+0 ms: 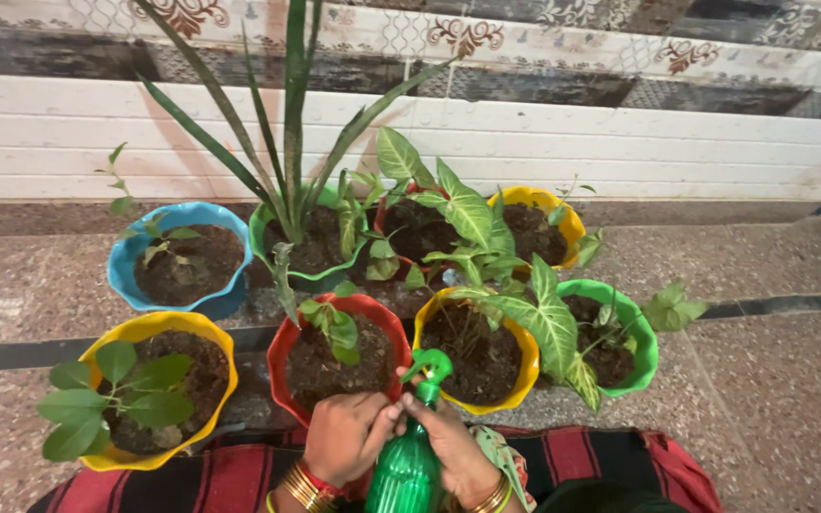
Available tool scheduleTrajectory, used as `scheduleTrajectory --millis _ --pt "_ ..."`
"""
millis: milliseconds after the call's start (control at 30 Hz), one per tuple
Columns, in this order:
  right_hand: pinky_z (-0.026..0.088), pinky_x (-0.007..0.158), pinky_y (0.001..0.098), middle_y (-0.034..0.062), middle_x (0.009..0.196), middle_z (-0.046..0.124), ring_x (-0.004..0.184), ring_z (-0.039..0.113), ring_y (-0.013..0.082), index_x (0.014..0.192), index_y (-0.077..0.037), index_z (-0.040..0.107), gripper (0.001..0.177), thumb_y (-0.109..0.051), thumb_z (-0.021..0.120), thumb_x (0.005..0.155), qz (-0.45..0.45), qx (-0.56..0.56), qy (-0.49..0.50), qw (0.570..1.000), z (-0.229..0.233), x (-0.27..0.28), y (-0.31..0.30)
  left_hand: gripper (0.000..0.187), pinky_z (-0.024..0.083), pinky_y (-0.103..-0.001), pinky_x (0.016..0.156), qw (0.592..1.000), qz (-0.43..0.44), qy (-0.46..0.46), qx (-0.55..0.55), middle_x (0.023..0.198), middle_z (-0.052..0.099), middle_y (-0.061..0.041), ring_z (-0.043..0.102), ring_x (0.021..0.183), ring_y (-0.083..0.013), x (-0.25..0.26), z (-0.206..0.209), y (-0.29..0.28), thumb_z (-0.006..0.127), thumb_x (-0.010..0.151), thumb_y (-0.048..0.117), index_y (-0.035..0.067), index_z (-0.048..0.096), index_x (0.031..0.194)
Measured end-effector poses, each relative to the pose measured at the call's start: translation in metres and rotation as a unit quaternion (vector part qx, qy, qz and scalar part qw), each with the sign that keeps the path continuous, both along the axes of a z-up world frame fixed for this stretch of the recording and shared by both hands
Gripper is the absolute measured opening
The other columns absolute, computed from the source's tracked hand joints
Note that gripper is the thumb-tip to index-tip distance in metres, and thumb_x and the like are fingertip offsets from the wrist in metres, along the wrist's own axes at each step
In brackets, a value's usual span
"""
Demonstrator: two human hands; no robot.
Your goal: The person uses a green spray bottle to water several potted plants arranged on the floor. They systematically move the spray bottle from one pot to the next, misting the soil and leaves of each plant.
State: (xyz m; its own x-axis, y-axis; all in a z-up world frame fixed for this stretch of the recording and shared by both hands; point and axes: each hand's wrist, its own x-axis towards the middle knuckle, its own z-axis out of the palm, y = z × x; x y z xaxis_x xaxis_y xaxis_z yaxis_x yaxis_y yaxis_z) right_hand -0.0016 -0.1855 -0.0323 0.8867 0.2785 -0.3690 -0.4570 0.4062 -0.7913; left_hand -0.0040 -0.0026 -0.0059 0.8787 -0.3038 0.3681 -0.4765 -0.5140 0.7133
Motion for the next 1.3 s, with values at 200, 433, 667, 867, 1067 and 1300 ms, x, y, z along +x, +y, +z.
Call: scheduleTrajectory --millis 200,433,667,867,1067,1300 --pt "0.057 0.062 0.0369 0.0049 0.073 0.058 0.072 0.066 0.0208 0.134 -0.016 0.058 0.047 -0.030 0.068 0.090 -0.123 0.072 0.086 0.986 -0.003 -0.008 -0.020 0.029 0.051 -0.048 0.060 0.996 0.035 0.006 0.076 0.070 0.068 -0.013 0.068 0.068 -0.0351 0.007 -0.027 -0.008 0.061 0.095 0.030 0.007 0.065 0.077" --pt "0.061 0.069 0.0409 0.0052 0.079 0.059 0.077 0.067 0.0226 0.122 -0.004 0.053 0.042 -0.030 0.070 0.095 -0.183 0.101 0.114 0.971 -0.024 -0.010 -0.043 0.027 0.052 -0.048 0.059 0.997 0.030 0.044 0.062 0.073 0.070 -0.014 0.069 0.069 -0.0361 0.005 -0.039 -0.022 0.063 0.094 0.032 0.007 0.070 0.083" --pt "0.059 0.066 0.0382 0.0024 0.077 0.060 0.078 0.064 0.0188 0.127 -0.014 0.060 0.042 -0.031 0.071 0.091 -0.202 0.143 0.130 0.960 -0.023 -0.011 -0.057 0.047 0.055 -0.045 0.077 0.985 -0.127 0.112 -0.031 0.097 0.071 -0.016 0.072 0.090 -0.0358 -0.009 -0.012 -0.026 0.064 0.090 0.050 0.008 0.069 0.110" --pt "0.061 0.071 0.0440 0.0001 0.074 0.059 0.076 0.064 0.0182 0.125 -0.017 0.060 0.041 -0.031 0.071 0.088 -0.249 0.156 0.129 0.947 -0.012 -0.014 -0.085 0.090 0.052 -0.048 0.094 0.963 -0.261 0.051 -0.028 0.140 0.060 -0.022 0.065 0.120 -0.0449 -0.024 0.013 -0.026 0.074 0.085 0.057 0.008 0.044 0.153" --pt "0.059 0.077 0.0430 0.0016 0.077 0.062 0.080 0.065 0.0204 0.126 -0.012 0.059 0.042 -0.031 0.071 0.091 -0.285 0.176 0.069 0.940 -0.010 -0.033 -0.127 0.102 0.055 -0.050 0.090 0.953 -0.272 0.075 0.107 0.136 0.062 -0.024 0.067 0.111 -0.0449 -0.032 0.026 -0.062 0.076 0.084 0.059 0.012 0.029 0.161" --pt "0.055 0.093 0.0480 0.0041 0.093 0.066 0.098 0.066 0.0232 0.138 -0.009 0.057 0.052 -0.030 0.069 0.092 -0.281 0.170 -0.066 0.942 -0.004 -0.048 -0.201 0.094 0.056 -0.052 0.075 0.949 -0.260 0.142 0.105 0.113 0.074 -0.018 0.072 0.087 -0.0407 -0.033 0.052 -0.118 0.072 0.086 0.057 0.026 0.027 0.163"
